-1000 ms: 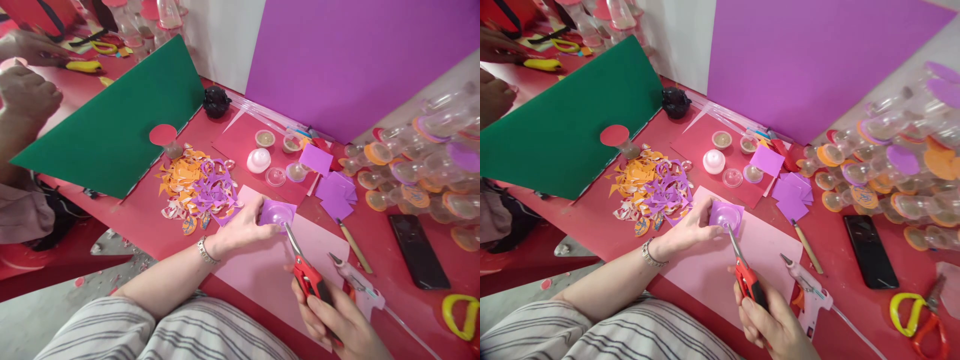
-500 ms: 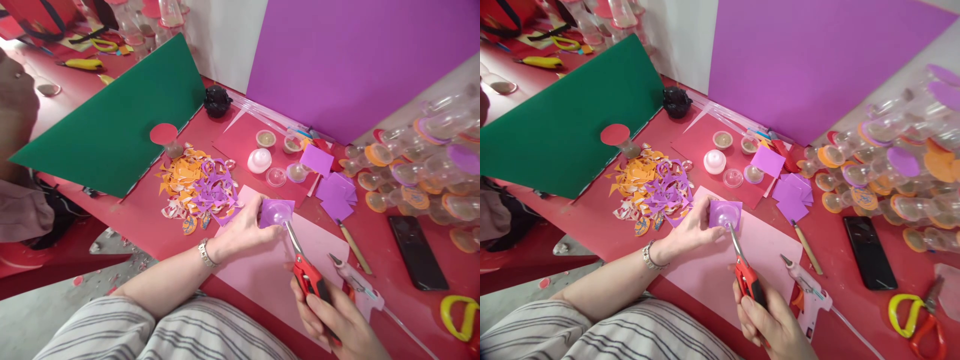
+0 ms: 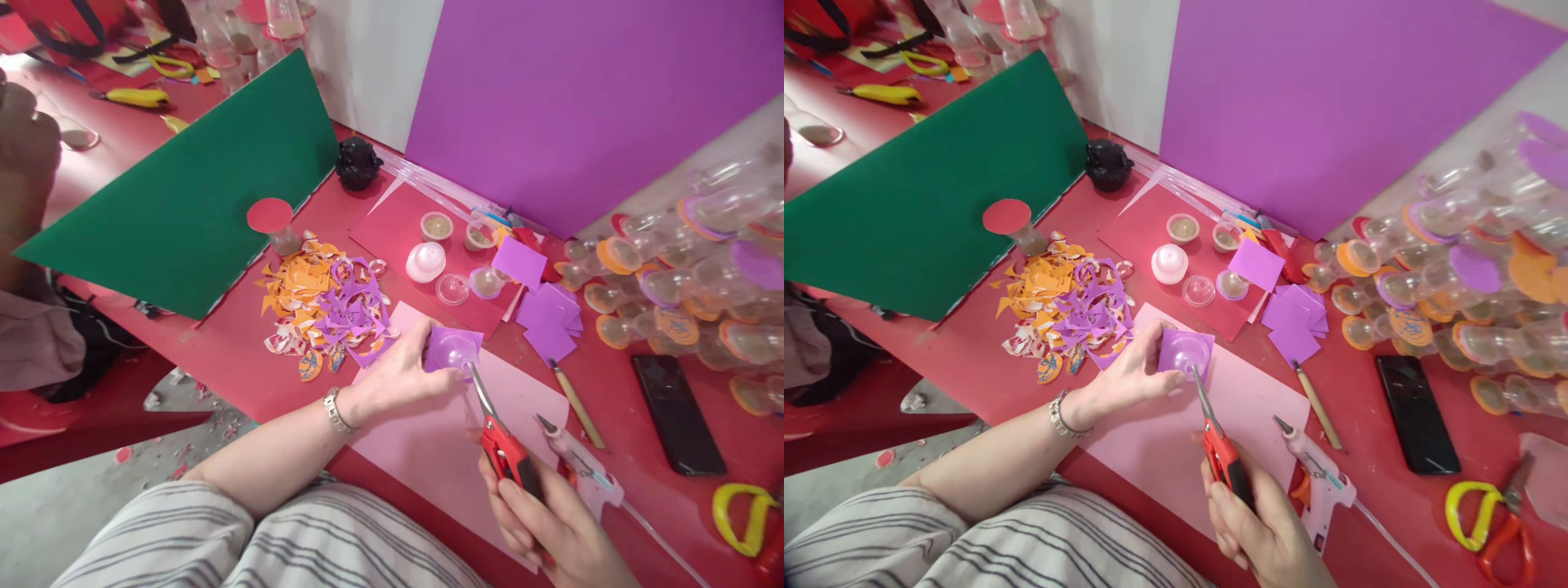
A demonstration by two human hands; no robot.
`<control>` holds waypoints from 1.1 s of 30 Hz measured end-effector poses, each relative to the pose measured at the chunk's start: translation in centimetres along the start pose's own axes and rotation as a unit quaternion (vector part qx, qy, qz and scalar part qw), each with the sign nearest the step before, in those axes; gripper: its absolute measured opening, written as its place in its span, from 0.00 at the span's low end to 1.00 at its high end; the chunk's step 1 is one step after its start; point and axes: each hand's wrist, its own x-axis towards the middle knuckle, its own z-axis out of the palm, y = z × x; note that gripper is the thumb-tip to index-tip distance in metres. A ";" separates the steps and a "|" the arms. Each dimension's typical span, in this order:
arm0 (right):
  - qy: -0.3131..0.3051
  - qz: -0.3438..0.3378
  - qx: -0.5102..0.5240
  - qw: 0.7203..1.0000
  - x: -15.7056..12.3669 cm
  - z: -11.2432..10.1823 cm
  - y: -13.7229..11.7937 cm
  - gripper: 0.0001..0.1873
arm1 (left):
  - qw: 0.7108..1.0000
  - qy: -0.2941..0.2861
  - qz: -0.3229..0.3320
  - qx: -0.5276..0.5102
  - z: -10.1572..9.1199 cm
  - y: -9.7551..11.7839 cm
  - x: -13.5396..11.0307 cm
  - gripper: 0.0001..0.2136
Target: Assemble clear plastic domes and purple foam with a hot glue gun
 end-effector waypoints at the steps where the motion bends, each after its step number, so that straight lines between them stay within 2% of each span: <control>1: 0.017 0.000 -0.008 1.000 -0.2 0.1 -0.1 0.31 | 1.000 0.000 0.001 -0.001 0.0 0.0 0.0 0.21; 4: 0.037 0.006 -0.030 0.999 -0.8 0.3 -0.5 0.31 | 1.000 -0.003 0.007 -0.008 -0.1 -0.1 0.1 0.20; 11: 0.032 0.026 -0.071 0.997 -1.1 -0.1 -1.5 0.33 | 1.000 -0.010 0.017 -0.024 -0.1 0.1 0.2 0.17; 18: 0.031 0.039 -0.095 0.994 -0.8 -0.7 -1.6 0.33 | 0.996 -0.049 0.006 -0.069 -0.1 0.9 0.4 0.16; 27: 0.052 -0.015 -0.058 0.997 -1.6 -0.6 -2.3 0.31 | 0.989 -0.039 -0.023 -0.141 0.1 1.2 0.4 0.17; 31: 0.065 -0.030 -0.025 0.997 -1.4 -0.4 -1.8 0.28 | 0.981 -0.028 -0.023 -0.189 0.4 1.1 0.5 0.19; 33: 0.048 -0.041 -0.012 0.998 -1.2 -0.6 -1.3 0.25 | 0.978 -0.017 -0.016 -0.208 0.6 0.9 0.5 0.21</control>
